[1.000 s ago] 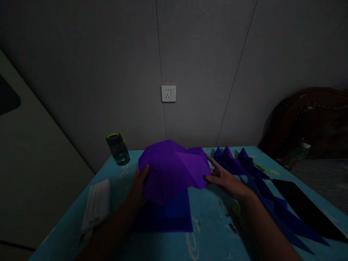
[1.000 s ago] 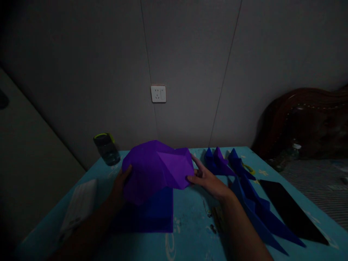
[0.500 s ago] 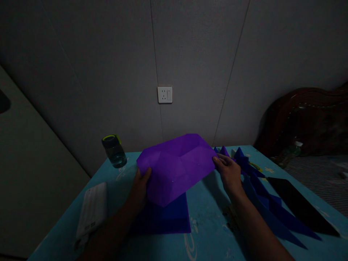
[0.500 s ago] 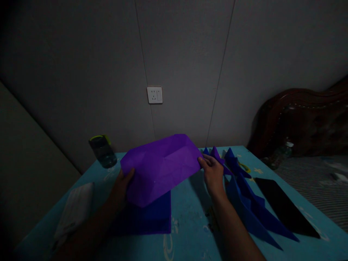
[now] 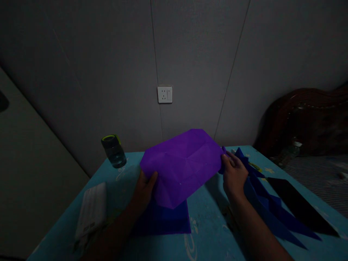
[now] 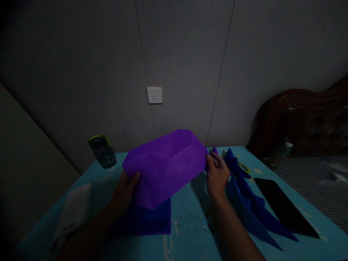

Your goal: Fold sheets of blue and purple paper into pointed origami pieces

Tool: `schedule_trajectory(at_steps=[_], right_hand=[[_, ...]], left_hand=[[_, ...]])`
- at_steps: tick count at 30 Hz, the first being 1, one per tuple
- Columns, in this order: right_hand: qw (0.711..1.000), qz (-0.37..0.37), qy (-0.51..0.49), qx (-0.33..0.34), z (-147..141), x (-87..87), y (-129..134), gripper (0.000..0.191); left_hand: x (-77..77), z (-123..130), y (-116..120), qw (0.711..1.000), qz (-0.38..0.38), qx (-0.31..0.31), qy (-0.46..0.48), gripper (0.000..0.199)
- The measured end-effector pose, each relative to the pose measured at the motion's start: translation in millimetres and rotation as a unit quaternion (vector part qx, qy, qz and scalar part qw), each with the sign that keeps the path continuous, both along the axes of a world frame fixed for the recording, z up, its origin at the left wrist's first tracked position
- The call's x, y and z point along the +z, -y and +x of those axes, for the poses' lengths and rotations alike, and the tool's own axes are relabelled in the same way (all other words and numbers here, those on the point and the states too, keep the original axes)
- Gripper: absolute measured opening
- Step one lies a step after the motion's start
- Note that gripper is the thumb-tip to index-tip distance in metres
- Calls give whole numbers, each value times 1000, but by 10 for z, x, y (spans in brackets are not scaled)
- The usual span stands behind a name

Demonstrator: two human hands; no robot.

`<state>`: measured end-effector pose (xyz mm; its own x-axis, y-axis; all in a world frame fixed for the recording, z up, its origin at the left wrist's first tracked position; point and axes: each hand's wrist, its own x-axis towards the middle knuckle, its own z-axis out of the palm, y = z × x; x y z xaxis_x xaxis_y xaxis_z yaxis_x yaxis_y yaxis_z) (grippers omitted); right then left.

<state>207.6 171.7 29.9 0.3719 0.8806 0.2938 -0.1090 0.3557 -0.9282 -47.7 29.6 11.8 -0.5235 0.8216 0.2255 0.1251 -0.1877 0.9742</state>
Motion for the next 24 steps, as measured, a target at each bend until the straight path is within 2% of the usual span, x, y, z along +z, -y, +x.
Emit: schedule_trajectory(at_steps=[5,10,13,15,18,20,22,24], right_hand=[[994,-42,-75,60,25,-62,-64,58],[961,-85,-175,196,-11,-113,-133,39],[947,-100,-168,255,-34,-111,-125,36],[958,-94,-135,236,-35,-109,-93,39],[988,-63,-53,127,-22,-104,-35,45],[996,-45,-22,72,-14,-96,-17,50],[995,-49,-41,80,-21,-86,-20,58],[983,-74,-93,139,-53,-75,-23,59]], left_hand=[[40,13,14,999,-19,18,-28,53],[28,-9,-5,998,-27,35,-39,52],[21,-19,-20,999,-22,34,-32,51],[18,-21,-24,999,-20,32,-30,51],[9,-11,-20,999,-12,30,-44,52],[1,-1,-15,998,-8,33,-58,53],[-4,2,-9,997,-5,40,-60,53],[-1,-10,-3,997,-1,56,-46,53]])
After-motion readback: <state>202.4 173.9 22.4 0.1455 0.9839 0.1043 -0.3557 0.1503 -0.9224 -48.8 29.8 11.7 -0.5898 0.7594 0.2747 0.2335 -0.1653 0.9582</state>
